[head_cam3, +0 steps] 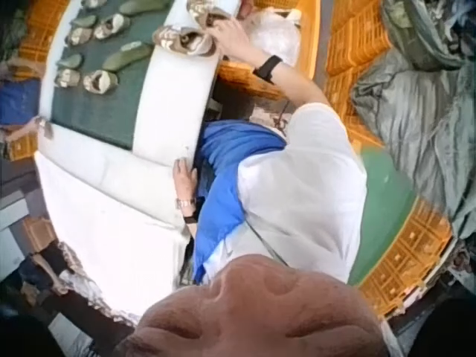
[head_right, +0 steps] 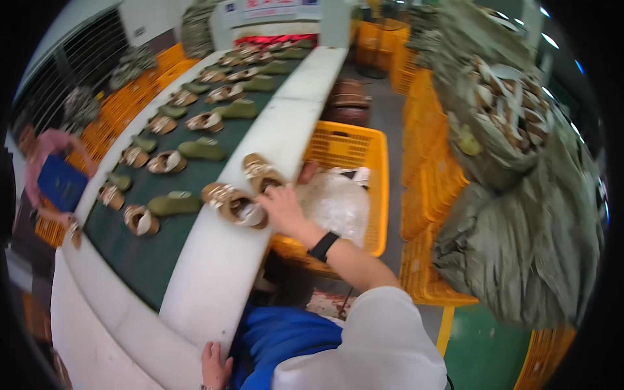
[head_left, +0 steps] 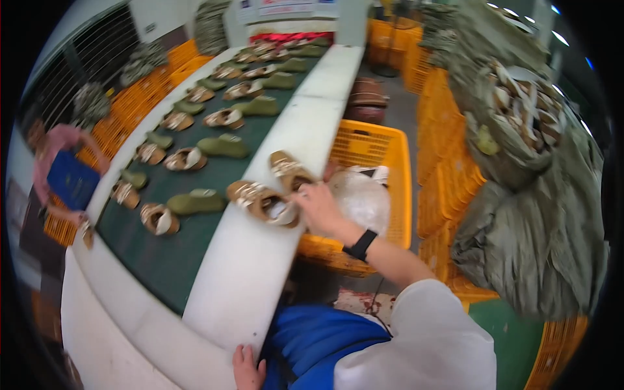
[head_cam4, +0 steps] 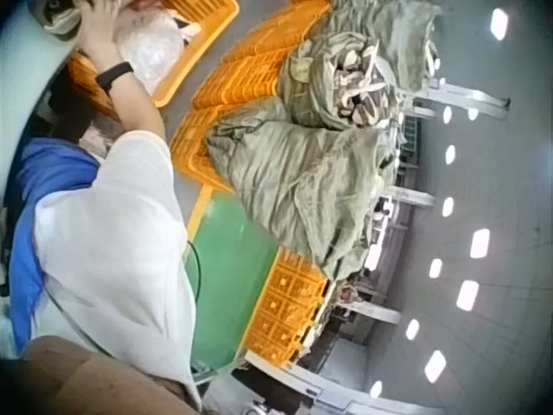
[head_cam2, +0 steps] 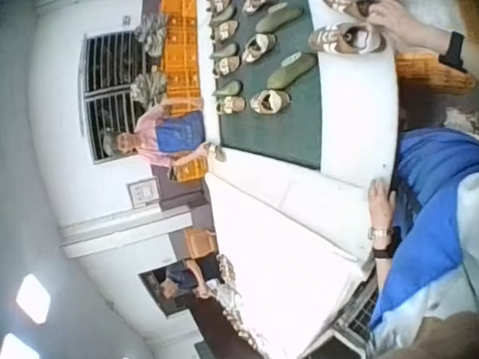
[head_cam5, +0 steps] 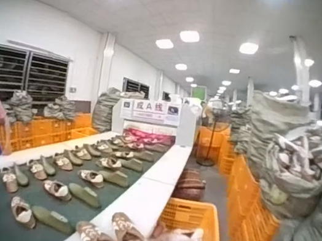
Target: Sort shoes and shoe lasts at a manufacturing station and place them into a collection bag.
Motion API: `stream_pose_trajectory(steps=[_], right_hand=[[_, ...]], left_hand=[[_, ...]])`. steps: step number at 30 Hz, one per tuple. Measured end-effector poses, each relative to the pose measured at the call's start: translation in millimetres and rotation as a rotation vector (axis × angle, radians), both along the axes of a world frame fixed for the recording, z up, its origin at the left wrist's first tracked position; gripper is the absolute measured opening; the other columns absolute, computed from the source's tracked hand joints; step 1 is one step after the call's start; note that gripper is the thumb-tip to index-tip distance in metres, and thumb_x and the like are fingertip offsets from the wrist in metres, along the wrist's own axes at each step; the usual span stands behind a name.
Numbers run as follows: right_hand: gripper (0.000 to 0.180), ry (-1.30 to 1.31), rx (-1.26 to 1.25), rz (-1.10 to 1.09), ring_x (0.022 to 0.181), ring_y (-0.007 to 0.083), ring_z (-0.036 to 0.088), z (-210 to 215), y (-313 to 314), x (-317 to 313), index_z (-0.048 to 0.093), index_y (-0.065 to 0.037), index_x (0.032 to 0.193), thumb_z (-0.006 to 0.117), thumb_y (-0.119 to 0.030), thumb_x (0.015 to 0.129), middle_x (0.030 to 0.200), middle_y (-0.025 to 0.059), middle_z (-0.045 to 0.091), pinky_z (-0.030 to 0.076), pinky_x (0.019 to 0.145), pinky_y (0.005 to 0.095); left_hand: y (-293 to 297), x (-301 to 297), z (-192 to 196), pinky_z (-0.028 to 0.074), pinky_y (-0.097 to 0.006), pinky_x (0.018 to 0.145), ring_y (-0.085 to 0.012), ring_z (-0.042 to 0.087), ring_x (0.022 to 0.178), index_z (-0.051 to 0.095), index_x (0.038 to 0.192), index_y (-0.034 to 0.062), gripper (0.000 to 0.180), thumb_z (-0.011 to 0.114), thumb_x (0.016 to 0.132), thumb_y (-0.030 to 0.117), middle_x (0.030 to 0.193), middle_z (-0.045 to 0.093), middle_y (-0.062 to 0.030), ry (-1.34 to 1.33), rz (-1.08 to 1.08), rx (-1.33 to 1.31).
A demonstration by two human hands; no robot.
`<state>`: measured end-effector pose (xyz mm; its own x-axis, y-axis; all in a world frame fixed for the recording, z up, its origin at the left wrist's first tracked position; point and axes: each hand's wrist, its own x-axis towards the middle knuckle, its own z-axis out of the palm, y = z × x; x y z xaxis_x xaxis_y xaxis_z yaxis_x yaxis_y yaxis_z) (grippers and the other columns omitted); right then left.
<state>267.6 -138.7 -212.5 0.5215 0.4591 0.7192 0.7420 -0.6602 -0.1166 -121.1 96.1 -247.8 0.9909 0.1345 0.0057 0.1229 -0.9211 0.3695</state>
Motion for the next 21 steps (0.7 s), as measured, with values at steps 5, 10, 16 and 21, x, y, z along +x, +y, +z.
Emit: stream_pose_trajectory(steps=[5,10,16,21], right_hand=[[0.012,0.727,-0.026,0.112,0.077,0.0372,0.058,-107.0,-100.7,-124.3,0.056,-0.008,0.087,0.054,-0.017,0.079,0.077,0.0169,0.057,0.045,0.063,0.0472],[0.069,1.318,-0.267,0.014,0.118,0.0397,0.042,-211.5,-206.0,-255.6,0.026,-0.026,0.141,0.054,-0.05,0.083,0.139,0.016,0.035,0.034,0.096,0.0514],[0.062,1.385,-0.326,-0.001,0.113,0.044,0.044,-216.9,-201.3,-242.4,0.027,-0.03,0.139,0.049,-0.05,0.084,0.129,0.0164,0.044,0.035,0.091,0.0586],[0.06,1.427,-0.406,0.085,0.113,0.044,0.046,-208.4,-181.2,-222.1,0.027,-0.029,0.139,0.046,-0.05,0.086,0.126,0.0175,0.046,0.034,0.094,0.0587]], left_hand=[[-9.8,-10.1,0.0,0.034,-0.046,0.1,-0.0451,0.04,0.116,0.04,0.128,-0.0043,0.061,0.065,0.077,0.018,0.131,0.037,-0.0313,0.062,-0.047,0.035],[-22.2,19.5,16.0,0.038,-0.045,0.097,-0.0434,0.043,0.114,0.043,0.127,-0.0034,0.058,0.064,0.079,0.023,0.123,0.045,-0.0305,0.205,-0.199,0.109],[-71.1,87.8,75.0,0.041,-0.044,0.093,-0.0427,0.049,0.108,0.046,0.126,-0.0003,0.055,0.064,0.08,0.024,0.117,0.051,-0.0283,0.11,-0.436,0.172],[-99.0,115.8,95.0,0.044,-0.043,0.089,-0.0402,0.052,0.104,0.047,0.124,0.0004,0.05,0.063,0.079,0.017,0.113,0.055,-0.0243,-0.015,-0.542,0.078]])
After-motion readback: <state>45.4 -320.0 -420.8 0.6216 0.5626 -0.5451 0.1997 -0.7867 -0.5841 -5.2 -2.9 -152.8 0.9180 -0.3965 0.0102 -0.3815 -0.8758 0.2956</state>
